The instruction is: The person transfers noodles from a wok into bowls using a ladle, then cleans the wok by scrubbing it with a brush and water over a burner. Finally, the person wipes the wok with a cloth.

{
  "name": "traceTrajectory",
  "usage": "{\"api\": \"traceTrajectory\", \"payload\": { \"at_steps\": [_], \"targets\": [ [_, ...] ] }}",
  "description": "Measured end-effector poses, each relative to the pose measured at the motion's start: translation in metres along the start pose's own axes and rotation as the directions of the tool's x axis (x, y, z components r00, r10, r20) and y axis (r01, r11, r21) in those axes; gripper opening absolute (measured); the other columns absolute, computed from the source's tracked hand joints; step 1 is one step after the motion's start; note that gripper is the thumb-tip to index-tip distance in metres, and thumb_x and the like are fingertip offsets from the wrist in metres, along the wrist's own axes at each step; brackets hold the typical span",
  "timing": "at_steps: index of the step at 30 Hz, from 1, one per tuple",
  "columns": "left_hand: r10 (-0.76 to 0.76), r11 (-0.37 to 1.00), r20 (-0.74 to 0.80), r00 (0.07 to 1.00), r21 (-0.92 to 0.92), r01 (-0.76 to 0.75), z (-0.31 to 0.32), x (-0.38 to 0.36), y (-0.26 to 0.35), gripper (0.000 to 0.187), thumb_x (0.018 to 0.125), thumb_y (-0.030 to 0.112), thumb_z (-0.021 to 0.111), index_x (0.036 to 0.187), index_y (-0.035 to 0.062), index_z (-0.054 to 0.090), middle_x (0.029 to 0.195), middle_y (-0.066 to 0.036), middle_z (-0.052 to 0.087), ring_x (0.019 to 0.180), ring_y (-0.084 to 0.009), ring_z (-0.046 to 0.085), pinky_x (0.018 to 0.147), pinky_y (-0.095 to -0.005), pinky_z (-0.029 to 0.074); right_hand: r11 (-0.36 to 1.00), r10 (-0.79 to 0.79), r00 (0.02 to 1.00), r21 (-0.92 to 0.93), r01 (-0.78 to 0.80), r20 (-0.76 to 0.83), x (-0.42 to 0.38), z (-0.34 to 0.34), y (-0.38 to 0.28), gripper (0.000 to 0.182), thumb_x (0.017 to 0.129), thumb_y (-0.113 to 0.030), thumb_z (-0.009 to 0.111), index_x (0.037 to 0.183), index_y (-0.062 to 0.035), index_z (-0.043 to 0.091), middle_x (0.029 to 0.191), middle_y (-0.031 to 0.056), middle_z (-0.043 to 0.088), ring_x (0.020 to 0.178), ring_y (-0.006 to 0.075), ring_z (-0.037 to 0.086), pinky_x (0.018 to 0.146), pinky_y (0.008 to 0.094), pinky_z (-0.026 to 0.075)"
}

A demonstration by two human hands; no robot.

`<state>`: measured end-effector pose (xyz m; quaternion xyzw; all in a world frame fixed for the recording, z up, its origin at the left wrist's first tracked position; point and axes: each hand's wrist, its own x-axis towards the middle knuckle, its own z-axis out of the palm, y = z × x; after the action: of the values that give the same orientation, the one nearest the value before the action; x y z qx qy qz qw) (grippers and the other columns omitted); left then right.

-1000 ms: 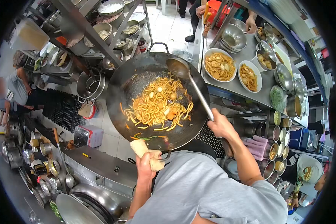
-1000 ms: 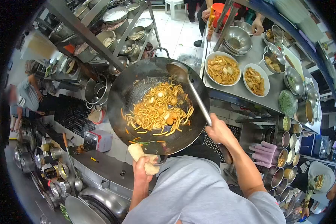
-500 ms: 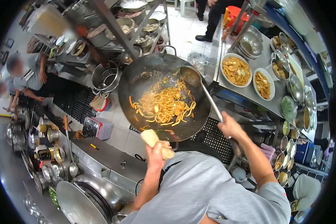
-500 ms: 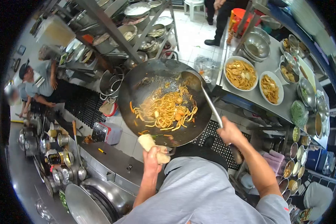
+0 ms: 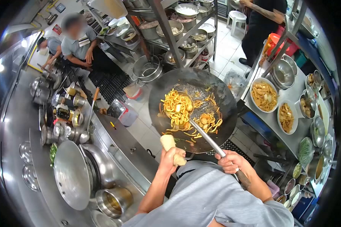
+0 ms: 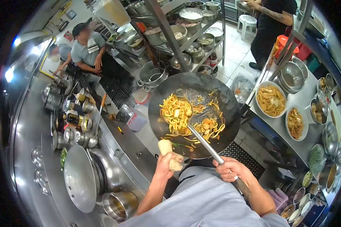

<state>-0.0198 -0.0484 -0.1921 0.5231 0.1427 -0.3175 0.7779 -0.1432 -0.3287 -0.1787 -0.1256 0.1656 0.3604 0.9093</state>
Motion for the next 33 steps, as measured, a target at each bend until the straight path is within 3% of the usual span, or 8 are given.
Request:
{"api": "traceTrajectory", "payload": {
  "at_steps": [3,9,14,19,20,23,29,33],
  "targets": [
    [0.067,0.989,-0.011,0.998,-0.132,-0.068,0.036,-0.046,-0.035,0.027,0.079,0.005,0.051,0.1,-0.0104,0.056,0.081,-0.02,0.066,0.066,-0.025,0.065,0.06,-0.0363,0.056,0.994,-0.03,0.995,-0.107,0.02,-0.096,-0.068,0.008,-0.002,0.013,0.088,0.001,0.054,0.099,-0.0069,0.05,0.057,-0.0031,0.04,0.033,0.0044,0.034,0.028,0.0229,0.027],
    [0.087,0.992,-0.124,0.988,-0.077,-0.097,0.109,-0.108,-0.086,0.027,0.078,0.012,0.056,0.094,-0.0099,0.063,0.08,-0.022,0.068,0.068,-0.0268,0.068,0.06,-0.0371,0.057,0.971,-0.137,0.966,-0.224,0.086,-0.221,-0.196,0.015,0.01,0.014,0.09,-0.003,0.052,0.1,-0.012,0.046,0.059,-0.0039,0.038,0.037,0.0046,0.034,0.031,0.0235,0.028],
    [0.071,0.989,-0.071,0.995,-0.128,-0.08,0.148,-0.123,-0.092,0.037,0.074,0.011,0.057,0.106,-0.007,0.053,0.079,-0.018,0.063,0.063,-0.0277,0.062,0.068,-0.0386,0.057,0.943,-0.325,0.918,-0.146,0.298,-0.228,-0.269,0.016,0.04,0.013,0.091,-0.004,0.053,0.099,-0.0113,0.046,0.06,-0.0044,0.038,0.037,0.0029,0.035,0.031,0.0227,0.028],
    [0.106,0.993,0.003,0.994,-0.046,-0.106,0.183,-0.118,-0.093,0.049,0.074,0.009,0.056,0.12,-0.0069,0.047,0.086,-0.019,0.06,0.061,-0.0264,0.06,0.059,-0.034,0.055,0.843,-0.538,0.777,-0.185,0.505,-0.329,-0.332,0.031,0.059,0.013,0.09,-0.003,0.054,0.099,-0.0097,0.047,0.059,-0.004,0.039,0.035,0.0034,0.034,0.029,0.0222,0.029],
    [0.195,0.98,0.016,0.981,-0.047,-0.194,0.192,-0.116,-0.1,0.038,0.075,0.01,0.056,0.108,-0.0081,0.05,0.079,-0.018,0.058,0.061,-0.0258,0.059,0.058,-0.0343,0.054,0.811,-0.584,0.732,-0.225,0.54,-0.35,-0.342,0.029,0.064,0.013,0.09,-0.002,0.054,0.099,-0.0096,0.047,0.059,-0.004,0.039,0.035,0.0035,0.034,0.029,0.022,0.029],
    [0.172,0.985,0.017,0.985,-0.005,-0.172,0.183,-0.095,-0.11,0.036,0.075,0.01,0.056,0.106,-0.0074,0.049,0.077,-0.017,0.057,0.061,-0.0253,0.059,0.057,-0.0349,0.054,0.743,-0.662,0.614,-0.266,0.615,-0.429,-0.371,0.021,0.066,0.015,0.088,0.0,0.051,0.1,-0.0085,0.048,0.059,-0.0038,0.038,0.035,0.0038,0.033,0.029,0.022,0.027],
    [0.272,0.962,0.026,0.962,-0.015,-0.271,0.229,-0.106,-0.115,0.034,0.076,0.005,0.054,0.107,-0.0077,0.05,0.079,-0.018,0.06,0.061,-0.0231,0.06,0.056,-0.0306,0.053,0.709,-0.704,0.49,-0.541,0.452,-0.513,-0.412,-0.041,0.037,0.017,0.083,-0.003,0.052,0.097,-0.0077,0.046,0.059,-0.0014,0.04,0.036,0.0069,0.036,0.031,0.0269,0.03],
    [0.273,0.961,-0.05,0.961,-0.034,-0.275,0.23,-0.111,-0.121,0.038,0.076,0.006,0.056,0.112,-0.0056,0.047,0.078,-0.016,0.059,0.059,-0.0228,0.059,0.063,-0.036,0.055,0.573,-0.772,0.36,-0.819,0.037,-0.524,-0.415,-0.11,0.005,0.015,0.08,-0.008,0.053,0.093,-0.0035,0.046,0.061,0.0047,0.048,0.04,0.0154,0.046,0.037,0.0329,0.037]
  ]
}}
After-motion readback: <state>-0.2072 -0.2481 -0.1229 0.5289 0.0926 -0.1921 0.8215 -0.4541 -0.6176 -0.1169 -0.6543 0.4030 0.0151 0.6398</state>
